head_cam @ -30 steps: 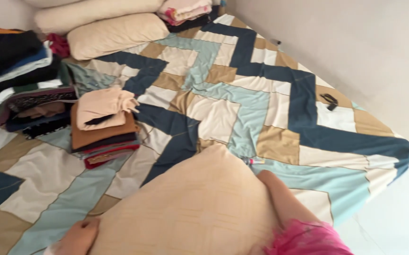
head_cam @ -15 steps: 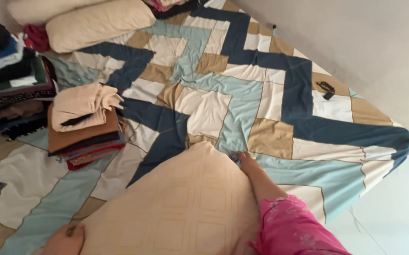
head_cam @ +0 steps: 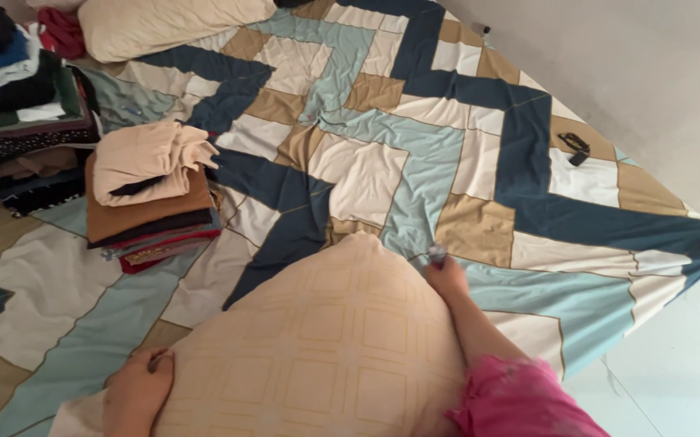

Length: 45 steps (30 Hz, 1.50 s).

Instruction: Organizing pillows, bolsters, and tucking in the bedsheet on a bed.

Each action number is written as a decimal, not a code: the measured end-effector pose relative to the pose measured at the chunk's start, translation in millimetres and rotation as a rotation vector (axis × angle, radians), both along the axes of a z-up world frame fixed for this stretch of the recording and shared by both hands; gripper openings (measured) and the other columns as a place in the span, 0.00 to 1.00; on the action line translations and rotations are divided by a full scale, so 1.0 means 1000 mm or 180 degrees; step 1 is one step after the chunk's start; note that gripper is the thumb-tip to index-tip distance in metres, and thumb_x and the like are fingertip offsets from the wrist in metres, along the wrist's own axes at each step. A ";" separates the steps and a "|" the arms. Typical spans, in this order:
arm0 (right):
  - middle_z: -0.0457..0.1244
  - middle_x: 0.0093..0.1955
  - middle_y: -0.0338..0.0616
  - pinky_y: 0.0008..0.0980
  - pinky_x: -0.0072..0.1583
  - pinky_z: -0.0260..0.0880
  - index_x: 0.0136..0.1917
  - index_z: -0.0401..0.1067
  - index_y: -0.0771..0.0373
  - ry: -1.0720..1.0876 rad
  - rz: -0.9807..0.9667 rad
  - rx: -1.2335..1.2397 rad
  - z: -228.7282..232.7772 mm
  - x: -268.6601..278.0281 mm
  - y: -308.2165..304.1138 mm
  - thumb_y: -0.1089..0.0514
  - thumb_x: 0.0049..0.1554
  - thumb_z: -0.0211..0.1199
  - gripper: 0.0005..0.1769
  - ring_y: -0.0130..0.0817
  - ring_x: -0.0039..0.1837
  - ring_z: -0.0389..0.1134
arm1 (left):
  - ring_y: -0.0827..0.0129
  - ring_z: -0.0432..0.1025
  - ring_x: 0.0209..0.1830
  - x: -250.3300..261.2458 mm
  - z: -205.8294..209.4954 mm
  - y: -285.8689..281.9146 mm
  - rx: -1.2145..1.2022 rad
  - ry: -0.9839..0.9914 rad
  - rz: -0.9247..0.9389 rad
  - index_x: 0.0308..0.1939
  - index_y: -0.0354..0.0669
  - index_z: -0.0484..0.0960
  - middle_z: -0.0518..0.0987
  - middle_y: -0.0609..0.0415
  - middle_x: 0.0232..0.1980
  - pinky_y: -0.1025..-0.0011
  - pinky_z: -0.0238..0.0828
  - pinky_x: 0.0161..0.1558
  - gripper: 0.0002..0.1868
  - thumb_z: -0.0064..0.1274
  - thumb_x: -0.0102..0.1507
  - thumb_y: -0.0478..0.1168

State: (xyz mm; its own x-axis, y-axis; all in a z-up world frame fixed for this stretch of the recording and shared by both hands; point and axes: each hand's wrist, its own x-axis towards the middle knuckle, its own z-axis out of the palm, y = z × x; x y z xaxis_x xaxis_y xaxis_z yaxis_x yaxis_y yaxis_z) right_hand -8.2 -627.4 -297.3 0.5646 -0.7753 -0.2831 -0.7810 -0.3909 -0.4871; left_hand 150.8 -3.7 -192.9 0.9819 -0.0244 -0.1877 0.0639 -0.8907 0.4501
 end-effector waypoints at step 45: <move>0.68 0.45 0.38 0.29 0.45 0.69 0.64 0.69 0.63 -0.2984 0.0650 0.1725 0.228 0.130 0.118 0.59 0.57 0.65 0.22 0.25 0.46 0.69 | 0.44 0.74 0.54 0.001 -0.035 -0.308 -0.1158 0.0593 -0.2075 0.51 0.42 0.84 0.81 0.39 0.50 0.52 0.69 0.56 0.36 0.35 0.67 0.68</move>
